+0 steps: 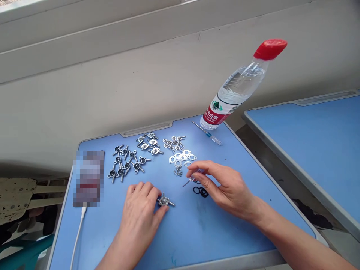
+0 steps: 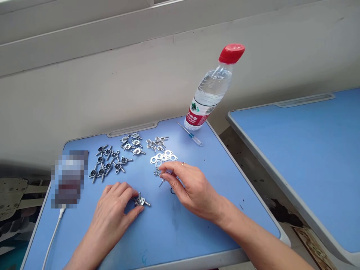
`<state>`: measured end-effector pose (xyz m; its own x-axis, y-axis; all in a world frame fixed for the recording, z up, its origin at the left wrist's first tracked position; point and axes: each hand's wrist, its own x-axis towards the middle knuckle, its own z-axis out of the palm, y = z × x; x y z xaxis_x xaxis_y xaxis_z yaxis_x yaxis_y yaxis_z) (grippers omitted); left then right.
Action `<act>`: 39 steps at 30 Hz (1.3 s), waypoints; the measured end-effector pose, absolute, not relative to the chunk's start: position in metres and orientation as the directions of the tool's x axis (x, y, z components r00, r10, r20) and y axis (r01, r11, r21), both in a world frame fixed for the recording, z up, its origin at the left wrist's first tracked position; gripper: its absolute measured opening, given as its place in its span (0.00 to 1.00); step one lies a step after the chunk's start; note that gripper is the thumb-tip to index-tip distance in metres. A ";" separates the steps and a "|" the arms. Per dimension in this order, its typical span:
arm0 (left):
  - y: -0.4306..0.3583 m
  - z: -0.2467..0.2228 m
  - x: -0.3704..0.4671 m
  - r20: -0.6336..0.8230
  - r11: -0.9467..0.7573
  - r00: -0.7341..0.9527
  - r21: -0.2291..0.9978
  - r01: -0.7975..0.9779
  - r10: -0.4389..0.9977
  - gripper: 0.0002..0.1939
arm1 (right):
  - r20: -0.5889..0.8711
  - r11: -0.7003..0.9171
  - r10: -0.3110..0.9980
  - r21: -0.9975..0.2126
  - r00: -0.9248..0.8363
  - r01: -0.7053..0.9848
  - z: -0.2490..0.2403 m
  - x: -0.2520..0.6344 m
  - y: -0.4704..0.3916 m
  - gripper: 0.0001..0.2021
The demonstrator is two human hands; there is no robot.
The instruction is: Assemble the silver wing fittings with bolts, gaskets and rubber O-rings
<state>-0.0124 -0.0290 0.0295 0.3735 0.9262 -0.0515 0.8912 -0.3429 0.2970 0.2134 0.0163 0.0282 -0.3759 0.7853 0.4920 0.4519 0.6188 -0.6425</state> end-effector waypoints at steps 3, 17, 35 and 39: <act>-0.026 0.030 -0.014 -0.048 -0.332 0.370 0.346 0.877 0.928 0.05 | 0.488 0.616 0.787 -0.644 -0.377 0.453 0.027 0.214 0.016 0.07; -0.030 0.033 -0.012 -0.107 -0.257 0.326 0.408 0.876 0.939 0.08 | 0.502 0.632 0.774 -0.649 -0.387 0.423 0.029 0.212 0.017 0.07; -0.040 0.011 -0.015 0.148 -0.386 0.361 0.479 0.789 0.921 0.06 | 0.496 0.732 0.613 -0.649 -0.615 0.207 0.014 0.193 0.006 0.10; -0.042 0.013 -0.015 0.132 -0.368 0.350 0.493 0.788 0.927 0.07 | 0.479 0.726 0.620 -0.650 -0.622 0.223 0.013 0.195 0.006 0.10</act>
